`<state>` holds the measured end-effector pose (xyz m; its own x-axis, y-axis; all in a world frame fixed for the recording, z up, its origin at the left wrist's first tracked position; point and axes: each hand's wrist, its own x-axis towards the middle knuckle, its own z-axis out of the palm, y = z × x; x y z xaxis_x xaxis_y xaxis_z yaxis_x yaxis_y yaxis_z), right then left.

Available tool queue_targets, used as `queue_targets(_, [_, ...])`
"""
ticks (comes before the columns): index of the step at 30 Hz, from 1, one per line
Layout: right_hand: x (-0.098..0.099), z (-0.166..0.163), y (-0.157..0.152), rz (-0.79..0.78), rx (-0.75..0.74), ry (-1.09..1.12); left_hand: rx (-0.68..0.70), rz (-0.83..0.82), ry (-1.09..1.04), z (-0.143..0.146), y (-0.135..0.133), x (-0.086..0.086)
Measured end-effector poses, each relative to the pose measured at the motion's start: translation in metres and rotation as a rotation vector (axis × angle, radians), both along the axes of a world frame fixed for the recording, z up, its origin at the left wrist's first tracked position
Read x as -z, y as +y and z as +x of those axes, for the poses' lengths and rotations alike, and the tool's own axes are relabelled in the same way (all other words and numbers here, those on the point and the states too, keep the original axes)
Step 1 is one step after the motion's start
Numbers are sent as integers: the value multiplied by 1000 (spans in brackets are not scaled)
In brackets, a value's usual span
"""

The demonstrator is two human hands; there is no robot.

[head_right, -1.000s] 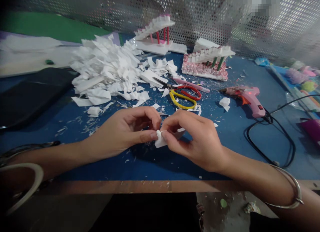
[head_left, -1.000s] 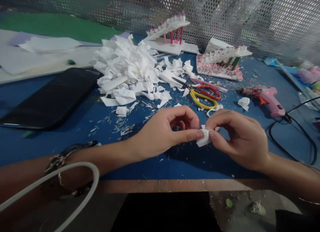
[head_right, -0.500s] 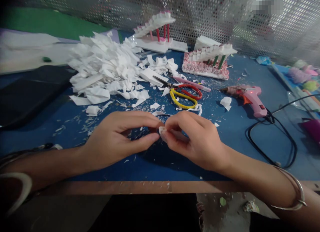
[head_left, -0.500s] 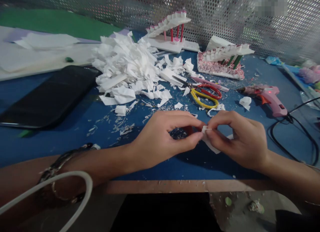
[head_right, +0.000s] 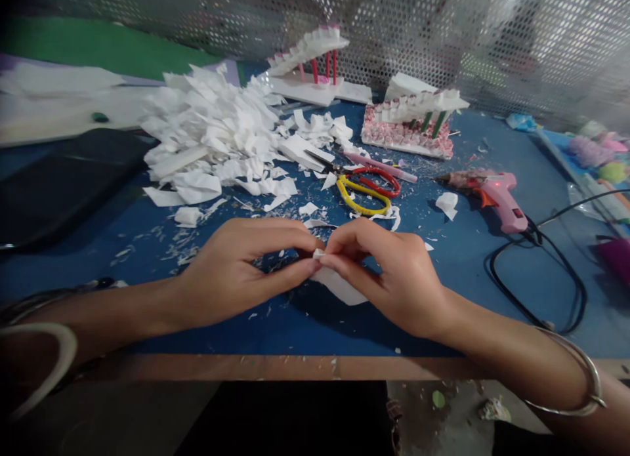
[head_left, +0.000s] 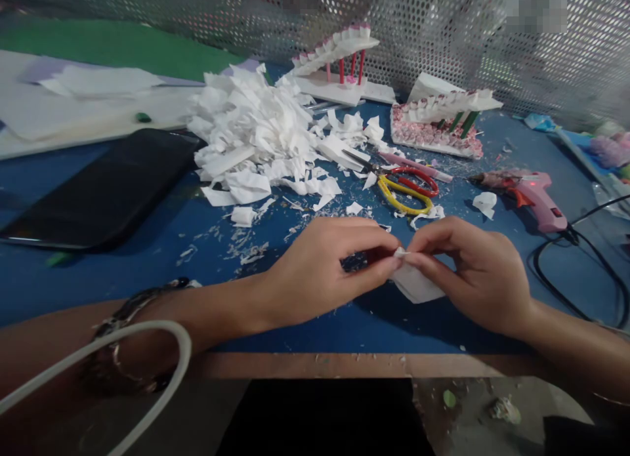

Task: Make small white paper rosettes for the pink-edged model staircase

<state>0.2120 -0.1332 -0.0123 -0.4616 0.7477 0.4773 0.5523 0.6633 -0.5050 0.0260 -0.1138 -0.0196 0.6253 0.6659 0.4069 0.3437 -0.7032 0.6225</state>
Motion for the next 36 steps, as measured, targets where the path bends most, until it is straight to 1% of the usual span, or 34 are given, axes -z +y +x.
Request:
queue_targets(3, [1, 1, 0, 44, -27, -36, -10, -34, 15, 1, -1, -1])
queue_targets(8, [4, 5, 1, 153, -130, -99, -51, -213, -49, 1, 0, -1])
queue_targets(11, [5, 7, 1, 182, -177, -118, -60, -301, -70, 1, 2, 0])
queue_targets(13, [4, 9, 1, 206, -175, -161, -58, -344, -80, 2, 2, 0])
queue_targets(19, [4, 11, -3, 348, -139, -368, -41, -446, -61, 1, 1, 1])
queue_targets(27, [3, 10, -4, 257, -133, -263, -4, -500, -30, 2, 2, 2])
queue_targets(30, [2, 9, -3, 238, -107, -243, 3, -512, -25, 2, 2, 2])
queue_targets(33, [2, 9, -1, 222, -81, -229, 11, -488, -17, 1, 3, 2])
queue_targets(36, [1, 10, 0, 208, -87, -221, 17, -434, -9, 1, 4, 2])
